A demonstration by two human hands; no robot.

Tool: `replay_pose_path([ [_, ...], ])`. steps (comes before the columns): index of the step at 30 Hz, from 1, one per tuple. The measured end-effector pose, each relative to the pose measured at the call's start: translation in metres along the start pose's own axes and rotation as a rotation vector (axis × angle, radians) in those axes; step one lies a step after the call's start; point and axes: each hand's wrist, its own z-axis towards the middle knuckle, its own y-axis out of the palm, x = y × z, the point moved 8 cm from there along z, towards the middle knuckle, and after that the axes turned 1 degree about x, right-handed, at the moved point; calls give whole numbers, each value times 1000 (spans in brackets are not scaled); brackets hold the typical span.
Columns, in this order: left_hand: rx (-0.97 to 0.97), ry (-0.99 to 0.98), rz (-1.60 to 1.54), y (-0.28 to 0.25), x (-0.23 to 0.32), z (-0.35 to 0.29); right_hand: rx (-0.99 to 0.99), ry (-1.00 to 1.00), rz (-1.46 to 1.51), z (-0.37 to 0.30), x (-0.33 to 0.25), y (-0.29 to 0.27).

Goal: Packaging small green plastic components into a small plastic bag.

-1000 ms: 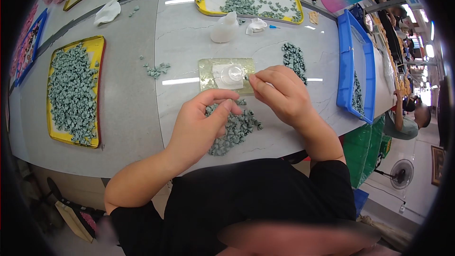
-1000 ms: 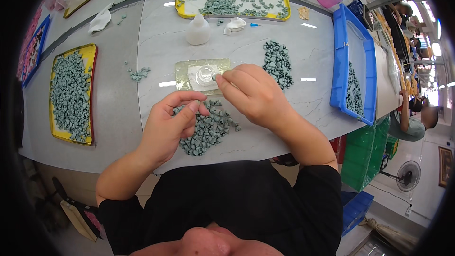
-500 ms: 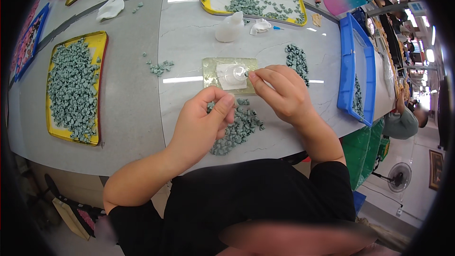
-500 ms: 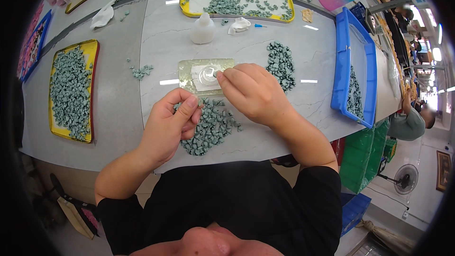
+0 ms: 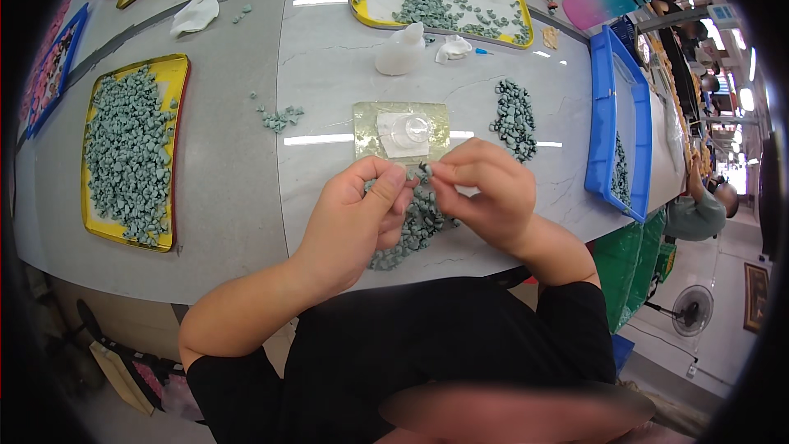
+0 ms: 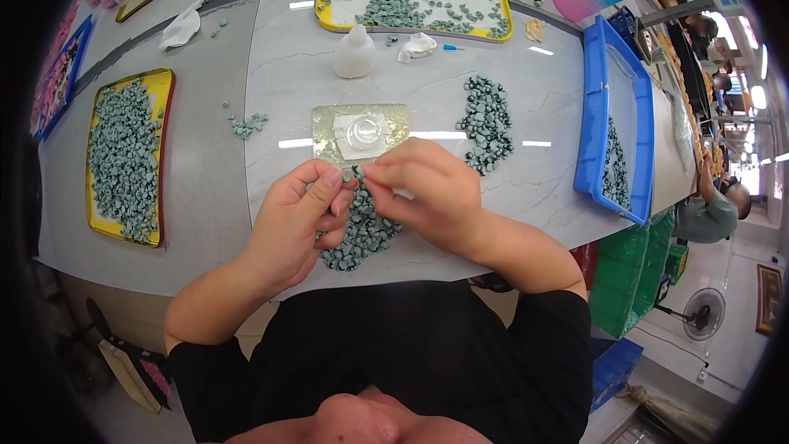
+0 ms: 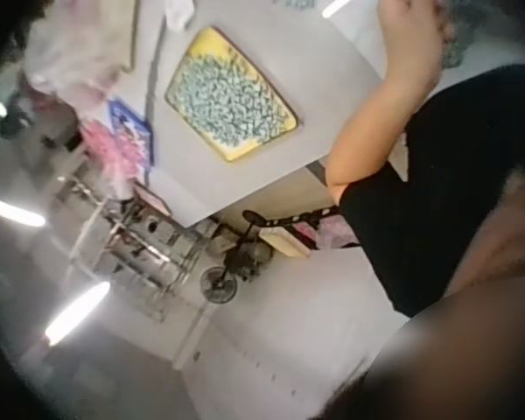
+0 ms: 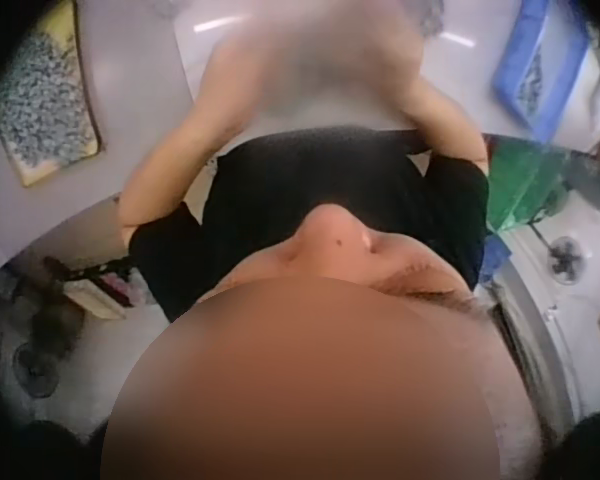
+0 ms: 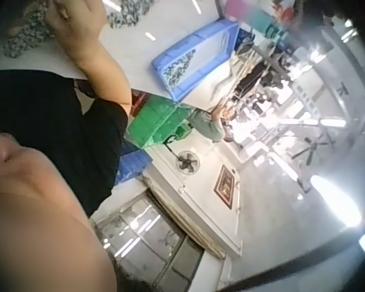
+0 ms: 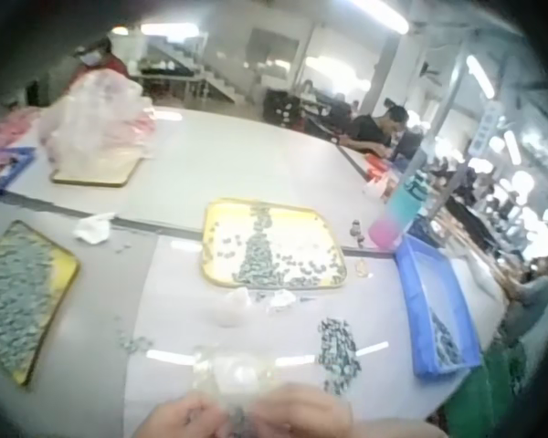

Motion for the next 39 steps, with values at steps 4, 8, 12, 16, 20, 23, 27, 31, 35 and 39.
replay_pose_path([
  [4, -21, -1, -25, 2, 1, 0, -31, -175, -103, 2, -14, 4],
  [8, -19, 2, -30, 2, 0, 0, -59, -225, -111, 0, -15, 6],
  [12, 8, 22, -9, 1, 0, -3, -70, -266, -165, -2, -20, 11],
  [16, 52, 120, 134, -1, 6, -8, -43, -294, -140, -4, -22, 13],
  [20, 110, 254, 337, -2, 17, -14, -3, -271, -69, -2, -24, 13],
  [23, 170, 460, 548, 1, 29, -22, 56, -107, 63, -1, -16, 12],
  [27, 209, 508, 614, 4, 31, -26, 60, -99, 79, -2, -16, 11],
  [31, 220, 497, 652, 8, 32, -25, 49, -67, 62, -2, -16, 6],
  [35, 229, 308, 617, -1, 20, -19, -184, 132, 100, 11, -1, -3],
  [39, 229, 179, 625, 4, 17, -18, -241, 399, -202, 7, 40, -43],
])
